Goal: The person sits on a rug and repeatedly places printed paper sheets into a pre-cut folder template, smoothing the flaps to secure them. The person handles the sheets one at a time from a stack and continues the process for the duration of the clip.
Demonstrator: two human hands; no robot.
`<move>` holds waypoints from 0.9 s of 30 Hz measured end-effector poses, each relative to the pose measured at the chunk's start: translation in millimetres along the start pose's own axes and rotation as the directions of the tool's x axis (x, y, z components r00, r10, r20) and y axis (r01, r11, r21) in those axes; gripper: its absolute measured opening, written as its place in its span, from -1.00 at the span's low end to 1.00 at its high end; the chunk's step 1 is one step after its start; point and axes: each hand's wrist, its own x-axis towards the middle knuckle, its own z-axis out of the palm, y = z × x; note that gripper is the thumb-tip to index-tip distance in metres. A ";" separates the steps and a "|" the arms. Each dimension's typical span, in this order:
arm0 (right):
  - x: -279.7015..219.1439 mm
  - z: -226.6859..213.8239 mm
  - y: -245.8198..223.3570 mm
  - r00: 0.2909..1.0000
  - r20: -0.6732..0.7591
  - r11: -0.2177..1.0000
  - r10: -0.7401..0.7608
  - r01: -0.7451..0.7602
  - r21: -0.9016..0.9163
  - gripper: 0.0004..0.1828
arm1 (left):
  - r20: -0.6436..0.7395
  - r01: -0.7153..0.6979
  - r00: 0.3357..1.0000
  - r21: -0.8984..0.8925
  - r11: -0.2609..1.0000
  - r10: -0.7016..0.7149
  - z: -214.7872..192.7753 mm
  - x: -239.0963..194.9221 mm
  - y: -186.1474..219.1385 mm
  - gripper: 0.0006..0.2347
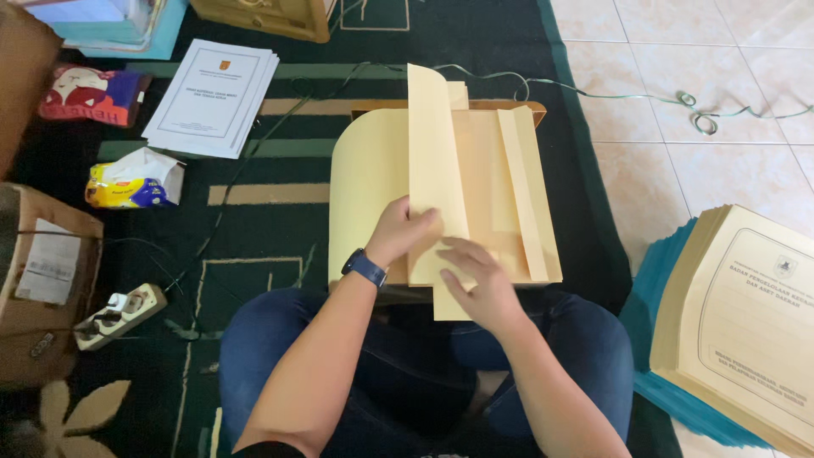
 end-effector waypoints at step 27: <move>-14.4 -28.4 138.0 0.807 -0.363 0.802 0.465 -0.558 -0.214 -0.73 | 0.066 -0.103 0.993 0.883 0.458 0.097 -1.1 -0.7 -3.1 -0.45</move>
